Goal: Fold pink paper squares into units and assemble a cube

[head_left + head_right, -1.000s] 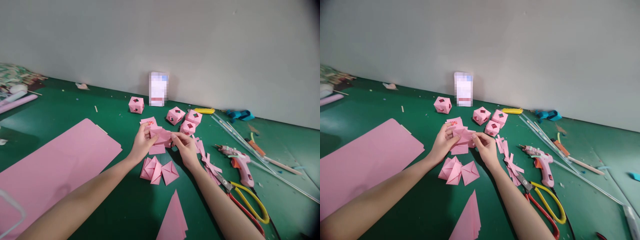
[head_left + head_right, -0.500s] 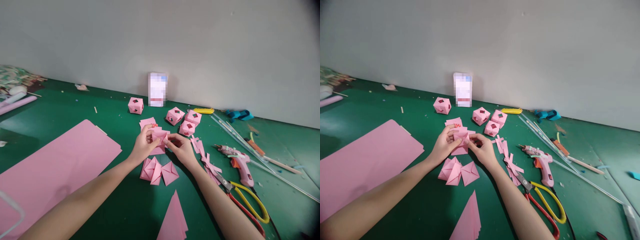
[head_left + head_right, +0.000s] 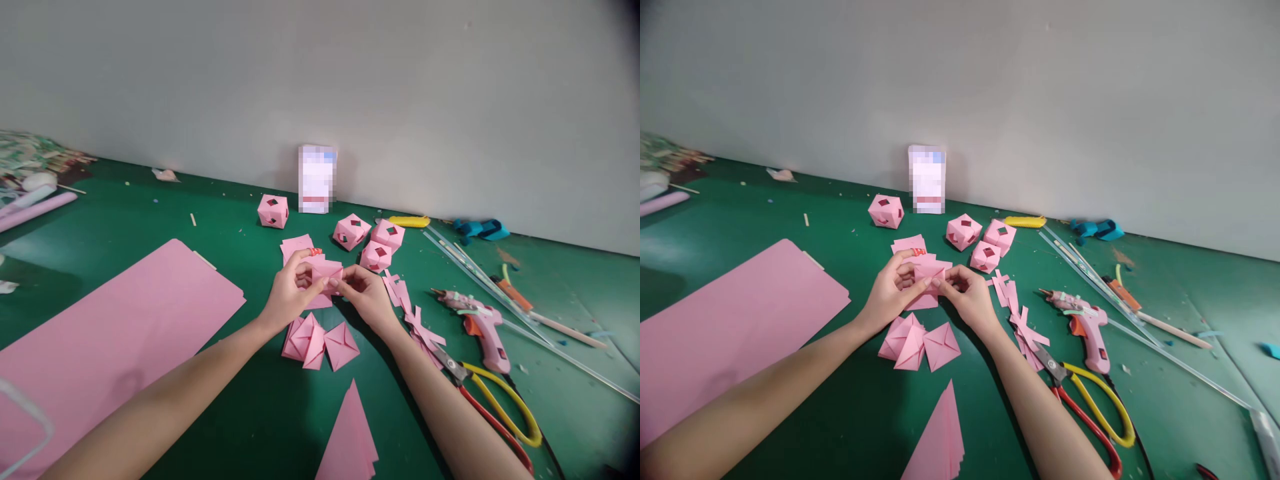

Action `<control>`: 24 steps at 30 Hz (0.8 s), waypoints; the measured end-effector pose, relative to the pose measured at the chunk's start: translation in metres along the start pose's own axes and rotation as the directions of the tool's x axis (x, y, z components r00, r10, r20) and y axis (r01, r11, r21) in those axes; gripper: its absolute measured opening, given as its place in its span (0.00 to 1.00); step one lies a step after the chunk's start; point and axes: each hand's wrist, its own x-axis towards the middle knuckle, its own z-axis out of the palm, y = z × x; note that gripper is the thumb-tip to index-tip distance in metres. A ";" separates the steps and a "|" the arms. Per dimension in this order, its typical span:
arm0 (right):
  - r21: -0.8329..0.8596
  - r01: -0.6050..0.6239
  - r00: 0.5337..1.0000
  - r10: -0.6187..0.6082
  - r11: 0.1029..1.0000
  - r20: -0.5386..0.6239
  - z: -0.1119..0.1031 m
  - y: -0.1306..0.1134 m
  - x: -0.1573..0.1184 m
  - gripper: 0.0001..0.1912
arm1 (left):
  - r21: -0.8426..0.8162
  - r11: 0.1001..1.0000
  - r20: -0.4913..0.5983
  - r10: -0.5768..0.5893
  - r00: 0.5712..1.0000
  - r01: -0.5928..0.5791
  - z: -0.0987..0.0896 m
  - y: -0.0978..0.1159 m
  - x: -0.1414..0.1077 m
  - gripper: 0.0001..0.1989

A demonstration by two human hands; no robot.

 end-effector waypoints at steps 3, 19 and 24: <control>0.011 -0.010 1.000 0.010 1.000 0.009 0.000 0.000 0.000 0.22 | -0.014 1.000 -0.002 -0.004 1.000 0.004 0.000 0.000 0.000 0.23; 0.051 -0.040 0.999 0.039 0.998 0.018 -0.002 -0.005 -0.001 0.22 | -0.139 0.986 -0.030 -0.093 0.995 0.088 0.000 0.004 0.002 0.25; 0.093 -0.047 0.999 0.046 0.995 0.016 -0.001 -0.007 -0.002 0.20 | -0.143 0.985 -0.026 -0.103 0.994 0.098 0.000 0.006 0.001 0.24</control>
